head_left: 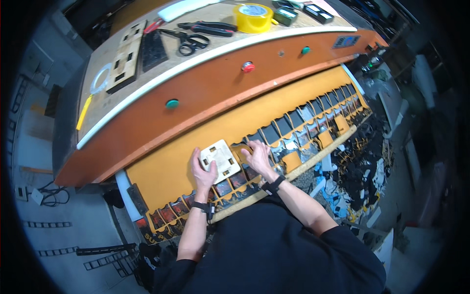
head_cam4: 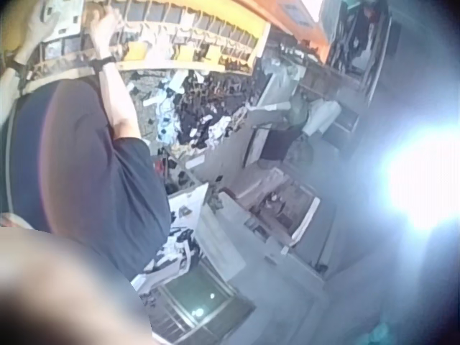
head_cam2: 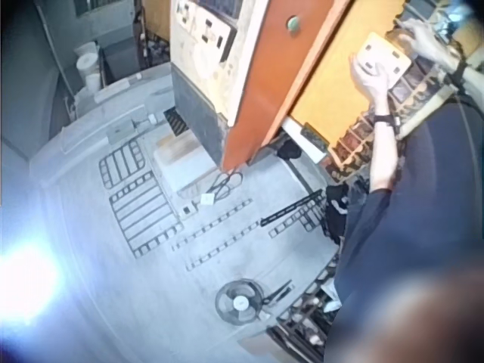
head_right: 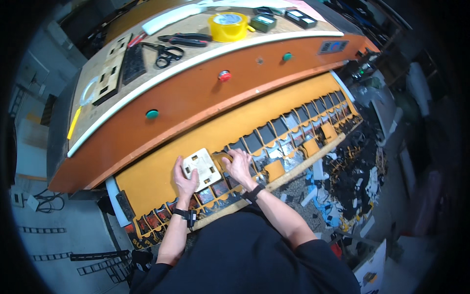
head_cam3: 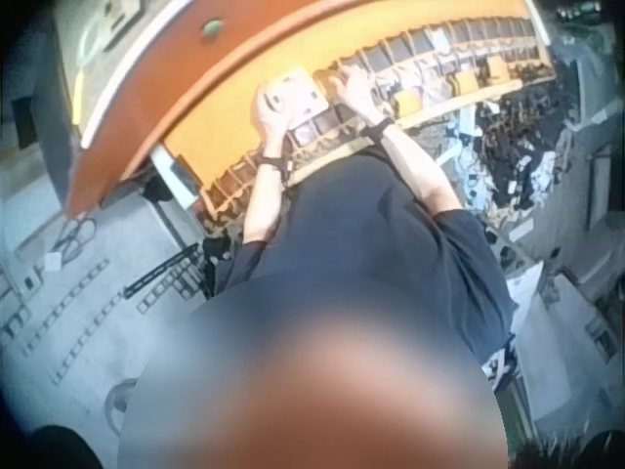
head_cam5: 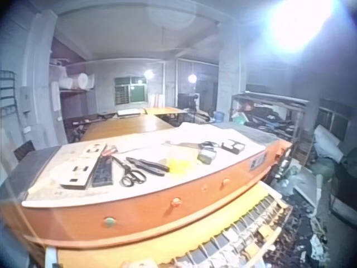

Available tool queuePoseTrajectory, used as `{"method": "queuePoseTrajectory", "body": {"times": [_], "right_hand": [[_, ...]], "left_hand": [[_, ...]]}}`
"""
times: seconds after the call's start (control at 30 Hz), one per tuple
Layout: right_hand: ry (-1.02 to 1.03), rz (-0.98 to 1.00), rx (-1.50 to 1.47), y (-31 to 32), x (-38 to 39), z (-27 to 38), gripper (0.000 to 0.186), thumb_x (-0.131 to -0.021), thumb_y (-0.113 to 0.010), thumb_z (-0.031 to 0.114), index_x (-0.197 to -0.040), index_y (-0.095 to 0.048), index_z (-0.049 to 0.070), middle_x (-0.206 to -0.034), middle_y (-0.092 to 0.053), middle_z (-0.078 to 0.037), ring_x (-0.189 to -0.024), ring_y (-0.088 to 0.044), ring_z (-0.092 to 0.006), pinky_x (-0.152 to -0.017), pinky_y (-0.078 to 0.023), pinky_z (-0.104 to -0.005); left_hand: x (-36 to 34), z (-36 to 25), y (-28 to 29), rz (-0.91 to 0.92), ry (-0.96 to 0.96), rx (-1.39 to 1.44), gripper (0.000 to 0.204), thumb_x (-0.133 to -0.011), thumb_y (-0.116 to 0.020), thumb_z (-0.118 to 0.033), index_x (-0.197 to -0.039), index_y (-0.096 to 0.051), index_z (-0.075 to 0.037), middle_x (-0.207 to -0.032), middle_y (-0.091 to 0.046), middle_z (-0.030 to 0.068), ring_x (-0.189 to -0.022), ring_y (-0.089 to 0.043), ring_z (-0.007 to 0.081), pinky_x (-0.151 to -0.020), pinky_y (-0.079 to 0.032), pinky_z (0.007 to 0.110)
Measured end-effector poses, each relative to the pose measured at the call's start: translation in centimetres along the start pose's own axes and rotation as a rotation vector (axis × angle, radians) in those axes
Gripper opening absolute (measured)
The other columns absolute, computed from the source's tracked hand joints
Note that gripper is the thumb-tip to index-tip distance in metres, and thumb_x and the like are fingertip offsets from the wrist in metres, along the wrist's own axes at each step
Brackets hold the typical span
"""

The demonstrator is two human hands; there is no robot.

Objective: Using an industrial leather cutting or die-stamping machine to process small leather components.

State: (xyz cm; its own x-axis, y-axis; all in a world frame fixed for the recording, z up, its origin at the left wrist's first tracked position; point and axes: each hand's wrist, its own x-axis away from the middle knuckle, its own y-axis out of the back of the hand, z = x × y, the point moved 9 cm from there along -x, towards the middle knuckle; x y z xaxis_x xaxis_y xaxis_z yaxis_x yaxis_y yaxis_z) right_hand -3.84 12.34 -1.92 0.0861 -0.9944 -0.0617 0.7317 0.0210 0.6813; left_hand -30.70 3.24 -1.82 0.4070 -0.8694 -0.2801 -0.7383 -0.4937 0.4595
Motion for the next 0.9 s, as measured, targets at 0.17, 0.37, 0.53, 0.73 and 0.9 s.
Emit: {"method": "queuePoseTrajectory", "body": {"times": [0.17, 0.37, 0.53, 0.73, 0.9], "right_hand": [[0.065, 0.139, -0.212, 5.5, -3.9, -0.8, 0.041, -0.095, -0.087, 0.027, -0.113, -0.072, -0.006, -0.125, -0.068, -0.020, -0.120, -0.067, -0.0403, -0.109, -0.052, -0.0469], [0.099, 0.783, 0.626, 13.5, -3.3, -5.8, 0.053, -0.091, -0.087, 0.024, -0.140, -0.076, 0.008, -0.150, -0.066, -0.022, -0.136, -0.068, -0.0370, -0.116, -0.054, -0.0484], [0.304, 0.641, 0.581, 12.5, -2.9, -2.8, 0.050, -0.086, -0.089, 0.013, -0.134, -0.078, 0.009, -0.127, -0.077, -0.016, -0.123, -0.074, -0.0367, -0.117, -0.053, -0.0511], [0.270, 0.339, 0.007, 9.2, -2.7, 2.5, 0.057, -0.085, -0.094, 0.021, -0.135, -0.074, 0.002, -0.136, -0.074, -0.019, -0.127, -0.072, -0.0372, -0.110, -0.058, -0.0472], [0.521, 0.492, 0.103, 1.3, 2.0, 5.9, 0.117, -0.068, -0.104, 0.040, -0.165, -0.050, 0.002, -0.166, -0.057, -0.022, -0.160, -0.047, -0.0357, -0.137, -0.033, -0.0518]], "left_hand": [[-0.2, 1.3, 0.1, 0.012, -0.004, 0.063, 0.077, -0.090, -0.081, -0.011, -0.158, -0.051, 0.005, -0.165, -0.053, 0.0287, -0.156, -0.050, 0.0437, -0.132, -0.038, 0.051], [-0.5, 2.1, 0.1, 0.032, -0.012, 0.277, 0.081, -0.096, -0.078, -0.019, -0.163, -0.045, 0.008, -0.168, -0.048, 0.0292, -0.160, -0.044, 0.0414, -0.135, -0.032, 0.050], [-0.3, 1.3, 0.1, 0.084, 0.071, 0.387, 0.090, -0.095, -0.079, -0.017, -0.170, -0.033, 0.007, -0.174, -0.038, 0.0289, -0.164, -0.037, 0.0399, -0.137, -0.025, 0.050], [1.9, -0.5, 1.8, 0.149, 0.068, 0.081, 0.118, -0.084, -0.096, -0.026, -0.174, -0.024, 0.003, -0.174, -0.036, 0.0321, -0.163, -0.037, 0.0432, -0.137, -0.028, 0.051], [3.8, -3.3, 1.0, 0.430, 0.103, -0.324, 0.138, -0.073, -0.104, -0.033, -0.172, -0.019, 0.010, -0.177, -0.026, 0.0385, -0.167, -0.028, 0.0488, -0.139, -0.023, 0.053]]}}
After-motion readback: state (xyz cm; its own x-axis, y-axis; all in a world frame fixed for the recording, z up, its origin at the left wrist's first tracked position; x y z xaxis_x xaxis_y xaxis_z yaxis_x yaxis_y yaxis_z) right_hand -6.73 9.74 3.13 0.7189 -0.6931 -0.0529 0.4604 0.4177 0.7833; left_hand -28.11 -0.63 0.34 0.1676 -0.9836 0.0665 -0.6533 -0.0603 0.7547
